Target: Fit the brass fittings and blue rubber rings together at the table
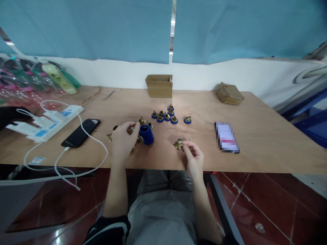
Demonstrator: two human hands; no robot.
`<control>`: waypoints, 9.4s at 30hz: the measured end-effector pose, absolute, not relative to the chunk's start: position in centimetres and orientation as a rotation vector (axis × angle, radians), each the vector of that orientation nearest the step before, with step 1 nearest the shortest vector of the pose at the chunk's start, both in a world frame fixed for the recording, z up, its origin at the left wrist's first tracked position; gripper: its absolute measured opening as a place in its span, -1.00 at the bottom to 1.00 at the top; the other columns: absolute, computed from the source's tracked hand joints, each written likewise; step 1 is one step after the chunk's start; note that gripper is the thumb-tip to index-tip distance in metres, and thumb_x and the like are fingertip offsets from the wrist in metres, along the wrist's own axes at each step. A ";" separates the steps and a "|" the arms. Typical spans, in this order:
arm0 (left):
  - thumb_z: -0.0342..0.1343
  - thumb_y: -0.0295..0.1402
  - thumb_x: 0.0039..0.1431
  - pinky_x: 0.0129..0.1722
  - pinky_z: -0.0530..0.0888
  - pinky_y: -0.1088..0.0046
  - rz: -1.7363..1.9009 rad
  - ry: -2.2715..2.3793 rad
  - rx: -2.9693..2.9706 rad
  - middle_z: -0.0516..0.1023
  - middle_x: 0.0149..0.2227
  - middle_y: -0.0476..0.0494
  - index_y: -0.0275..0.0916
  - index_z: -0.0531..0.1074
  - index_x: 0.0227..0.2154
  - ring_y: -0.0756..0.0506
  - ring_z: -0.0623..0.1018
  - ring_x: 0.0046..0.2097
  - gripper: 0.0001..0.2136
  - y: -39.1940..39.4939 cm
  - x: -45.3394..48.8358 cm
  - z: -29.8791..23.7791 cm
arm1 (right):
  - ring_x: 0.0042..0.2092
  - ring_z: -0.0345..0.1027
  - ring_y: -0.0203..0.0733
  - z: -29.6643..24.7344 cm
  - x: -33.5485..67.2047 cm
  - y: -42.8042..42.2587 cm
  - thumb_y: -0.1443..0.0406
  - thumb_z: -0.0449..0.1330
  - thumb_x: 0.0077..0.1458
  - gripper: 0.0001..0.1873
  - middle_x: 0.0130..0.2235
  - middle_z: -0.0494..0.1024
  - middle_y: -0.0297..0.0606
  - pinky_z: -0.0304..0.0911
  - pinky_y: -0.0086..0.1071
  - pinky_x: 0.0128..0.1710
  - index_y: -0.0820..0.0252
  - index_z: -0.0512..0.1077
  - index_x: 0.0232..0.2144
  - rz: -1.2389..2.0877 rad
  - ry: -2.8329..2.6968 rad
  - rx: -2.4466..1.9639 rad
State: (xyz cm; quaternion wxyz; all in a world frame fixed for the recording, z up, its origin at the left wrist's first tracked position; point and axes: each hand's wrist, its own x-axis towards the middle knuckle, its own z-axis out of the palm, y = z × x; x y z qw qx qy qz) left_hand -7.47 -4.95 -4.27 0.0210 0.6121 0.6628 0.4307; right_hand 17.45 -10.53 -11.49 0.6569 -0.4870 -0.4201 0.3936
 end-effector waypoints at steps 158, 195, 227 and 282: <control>0.13 -0.09 0.34 0.17 0.52 0.26 1.340 0.924 1.389 0.54 0.12 -0.32 -0.22 0.40 0.07 -0.19 0.57 0.16 -0.62 -13.0 5.2 -8.6 | -0.29 0.36 -0.17 -7.7 19.2 -12.4 0.24 0.26 0.26 -0.79 -0.27 0.48 -0.31 0.34 -0.25 -0.19 0.00 0.48 -0.04 0.802 -1.513 -1.019; 0.20 -0.47 0.29 0.13 0.58 0.27 1.614 0.985 1.494 0.65 0.01 -0.19 -0.17 0.44 -0.06 -0.14 0.63 0.12 -0.81 -13.8 3.3 -7.5 | 0.09 0.36 -0.05 -8.5 16.7 -13.5 0.45 0.13 0.29 -0.64 0.02 0.40 -0.14 0.41 -0.11 0.05 0.03 0.30 0.08 0.452 -1.632 -0.918; 0.20 -0.44 0.24 -0.14 0.61 0.45 1.518 1.534 1.709 0.69 -0.21 -0.05 -0.15 0.43 -0.15 -0.07 0.72 -0.17 -0.86 -13.6 2.9 -10.1 | 0.09 0.48 -0.08 -8.5 17.8 -13.1 0.39 0.22 0.30 -0.76 0.05 0.54 -0.16 0.44 -0.11 0.10 0.05 0.42 -0.01 0.543 -1.621 -1.007; 0.15 -0.38 0.30 -0.38 0.44 0.58 1.401 1.299 1.754 0.47 -0.42 0.08 -0.15 0.31 -0.22 0.05 0.52 -0.42 -0.90 -13.8 3.8 -9.5 | -0.59 0.20 -0.27 -9.7 19.3 -12.2 0.10 0.22 0.23 -0.65 -0.62 0.38 -0.41 0.15 -0.39 -0.57 0.14 0.59 -0.04 1.357 -0.987 -0.869</control>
